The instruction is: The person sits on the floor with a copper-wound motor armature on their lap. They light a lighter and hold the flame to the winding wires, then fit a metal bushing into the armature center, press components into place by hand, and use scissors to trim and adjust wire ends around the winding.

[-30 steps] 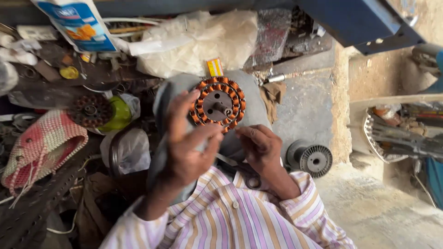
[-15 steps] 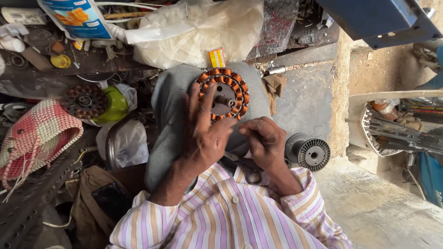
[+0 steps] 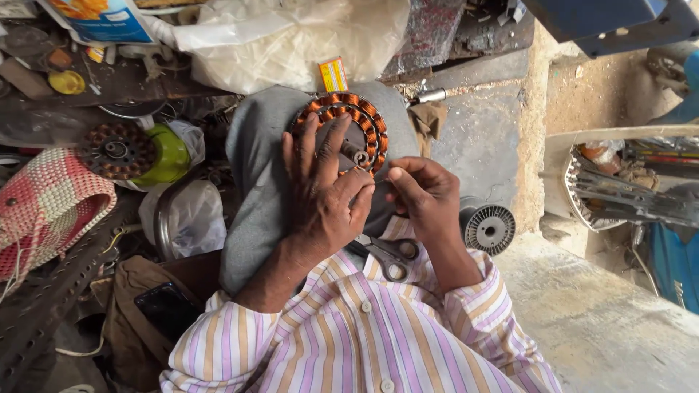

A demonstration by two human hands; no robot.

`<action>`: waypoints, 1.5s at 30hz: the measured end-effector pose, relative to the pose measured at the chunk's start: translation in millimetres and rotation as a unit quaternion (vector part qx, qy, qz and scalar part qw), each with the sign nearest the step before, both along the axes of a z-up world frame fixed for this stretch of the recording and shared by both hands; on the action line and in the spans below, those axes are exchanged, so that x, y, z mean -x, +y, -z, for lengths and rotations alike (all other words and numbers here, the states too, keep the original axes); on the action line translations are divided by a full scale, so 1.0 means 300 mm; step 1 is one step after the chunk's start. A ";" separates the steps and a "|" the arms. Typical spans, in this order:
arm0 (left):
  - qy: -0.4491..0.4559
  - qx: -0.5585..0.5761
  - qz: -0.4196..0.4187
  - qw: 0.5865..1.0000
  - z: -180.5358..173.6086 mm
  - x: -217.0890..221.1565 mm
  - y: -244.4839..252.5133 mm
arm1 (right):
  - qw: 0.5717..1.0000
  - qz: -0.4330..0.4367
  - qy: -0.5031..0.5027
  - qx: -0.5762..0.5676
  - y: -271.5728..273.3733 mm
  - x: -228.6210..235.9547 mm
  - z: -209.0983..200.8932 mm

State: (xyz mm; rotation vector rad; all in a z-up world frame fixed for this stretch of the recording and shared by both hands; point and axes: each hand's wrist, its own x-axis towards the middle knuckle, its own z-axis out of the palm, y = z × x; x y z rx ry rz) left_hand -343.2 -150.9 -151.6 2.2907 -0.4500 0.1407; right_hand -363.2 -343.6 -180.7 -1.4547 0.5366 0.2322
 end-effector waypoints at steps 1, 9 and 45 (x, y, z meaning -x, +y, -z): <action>0.005 -0.004 0.003 1.000 -0.003 -0.001 0.000 | 1.000 -0.001 0.009 -0.003 0.006 -0.011 -0.018; 0.002 0.005 0.014 1.000 0.004 0.000 0.005 | 0.999 -0.010 -0.005 -0.039 0.004 -0.001 -0.006; -0.025 0.068 -0.002 0.997 0.045 0.019 0.028 | 0.999 -0.017 -0.035 0.000 0.013 0.021 0.010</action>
